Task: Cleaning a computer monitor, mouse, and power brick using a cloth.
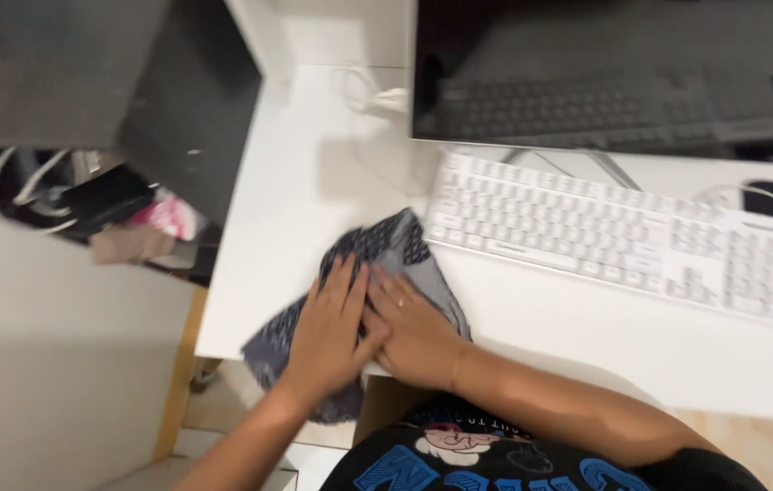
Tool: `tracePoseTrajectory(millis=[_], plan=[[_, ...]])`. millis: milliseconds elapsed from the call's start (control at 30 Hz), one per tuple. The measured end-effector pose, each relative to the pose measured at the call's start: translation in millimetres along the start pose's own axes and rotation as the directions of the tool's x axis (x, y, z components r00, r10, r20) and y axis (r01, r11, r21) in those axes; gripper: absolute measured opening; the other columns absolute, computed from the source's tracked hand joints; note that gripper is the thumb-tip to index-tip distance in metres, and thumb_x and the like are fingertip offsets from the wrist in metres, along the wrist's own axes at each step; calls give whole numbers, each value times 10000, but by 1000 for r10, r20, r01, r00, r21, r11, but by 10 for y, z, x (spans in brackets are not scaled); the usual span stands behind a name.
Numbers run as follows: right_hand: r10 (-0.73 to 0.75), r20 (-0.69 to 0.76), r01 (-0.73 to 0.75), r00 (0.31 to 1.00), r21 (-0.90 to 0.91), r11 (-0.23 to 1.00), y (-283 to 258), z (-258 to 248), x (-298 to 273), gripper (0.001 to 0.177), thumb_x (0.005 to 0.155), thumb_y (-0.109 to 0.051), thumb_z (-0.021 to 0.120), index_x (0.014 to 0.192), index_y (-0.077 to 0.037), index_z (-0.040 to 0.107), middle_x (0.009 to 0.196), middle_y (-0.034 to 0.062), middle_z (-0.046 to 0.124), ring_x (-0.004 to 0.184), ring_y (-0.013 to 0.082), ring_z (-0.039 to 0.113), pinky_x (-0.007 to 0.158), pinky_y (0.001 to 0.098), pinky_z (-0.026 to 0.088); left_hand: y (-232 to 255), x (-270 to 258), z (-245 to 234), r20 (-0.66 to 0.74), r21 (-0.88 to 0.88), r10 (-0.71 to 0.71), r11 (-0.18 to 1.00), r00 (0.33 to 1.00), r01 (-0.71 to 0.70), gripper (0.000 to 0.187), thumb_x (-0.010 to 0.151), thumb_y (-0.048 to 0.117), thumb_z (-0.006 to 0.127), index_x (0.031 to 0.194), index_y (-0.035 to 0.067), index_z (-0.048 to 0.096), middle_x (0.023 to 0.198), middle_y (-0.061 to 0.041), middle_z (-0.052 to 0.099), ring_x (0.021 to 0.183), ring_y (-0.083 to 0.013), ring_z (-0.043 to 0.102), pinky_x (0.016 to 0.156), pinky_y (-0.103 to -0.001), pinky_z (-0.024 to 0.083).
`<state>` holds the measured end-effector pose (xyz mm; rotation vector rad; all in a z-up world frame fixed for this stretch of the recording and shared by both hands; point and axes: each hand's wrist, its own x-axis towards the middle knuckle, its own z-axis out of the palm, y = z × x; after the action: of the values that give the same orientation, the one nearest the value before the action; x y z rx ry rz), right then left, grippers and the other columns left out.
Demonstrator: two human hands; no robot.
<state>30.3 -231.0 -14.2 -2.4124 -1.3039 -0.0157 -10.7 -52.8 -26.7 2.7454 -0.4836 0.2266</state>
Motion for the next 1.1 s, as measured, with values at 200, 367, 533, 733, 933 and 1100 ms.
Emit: tracePoseTrajectory(millis=[200, 367, 533, 733, 933, 1100], plan=[[17, 7, -17, 1000, -64, 998, 308, -266, -913, 626, 993, -433, 484, 1390, 51, 517, 1555, 292, 397, 1487, 446, 299, 1220, 514, 228, 731, 74, 239, 66, 24, 117, 993, 991, -119, 927, 962, 673, 422, 1524, -55, 313, 1612, -287, 272, 1502, -399, 260, 1181, -489, 233], [220, 20, -207, 975, -261, 943, 795, -416, -1984, 580, 1043, -426, 338, 1544, -140, 397, 1672, 47, 257, 1552, 254, 142, 1234, 456, 148, 1253, 408, 518, 153, -156, 373, 924, 915, -350, 911, 968, 617, 445, 1536, -69, 252, 1609, -304, 260, 1511, -408, 232, 1201, -495, 200], [545, -28, -535, 838, -239, 810, 1098, -822, -2926, 504, 1001, -447, 463, 1489, -338, 522, 1596, -9, 450, 1504, 274, 345, 1208, 480, 259, 1877, 778, 1105, -19, -223, 577, 794, 817, -566, 862, 930, 665, 393, 1540, 57, 374, 1627, -176, 343, 1531, -307, 317, 1203, -509, 277], [514, -206, -483, 833, 184, 856, 727, -968, -2204, 194, 941, -253, 609, 980, -67, 648, 875, 158, 653, 914, 409, 652, 845, 531, 477, 2105, 1037, 931, -153, -650, 502, 597, 851, -469, 661, 1020, 254, 528, 1553, -37, 267, 1604, -407, 162, 1504, -505, 208, 1247, -563, 165], [396, -220, -433, 891, -159, 887, 627, -126, -1571, 939, 778, -570, 720, 1405, 91, 493, 1478, 370, 417, 1441, 591, 262, 1193, 581, 188, 1677, 1001, 196, 360, -609, 186, 789, 914, 79, 559, 1016, 254, 392, 1469, -70, 439, 1609, -312, 264, 1508, -427, 253, 1214, -479, 239], [422, -186, -439, 887, -58, 897, 806, -490, -1884, 709, 817, -225, 665, 1446, 57, 497, 1477, 282, 504, 1424, 437, 412, 1186, 497, 265, 1934, 1117, 184, 410, -316, 99, 948, 907, 40, 712, 1004, 472, 401, 1540, 6, 361, 1528, -246, 400, 1341, -376, 448, 1054, -482, 389]])
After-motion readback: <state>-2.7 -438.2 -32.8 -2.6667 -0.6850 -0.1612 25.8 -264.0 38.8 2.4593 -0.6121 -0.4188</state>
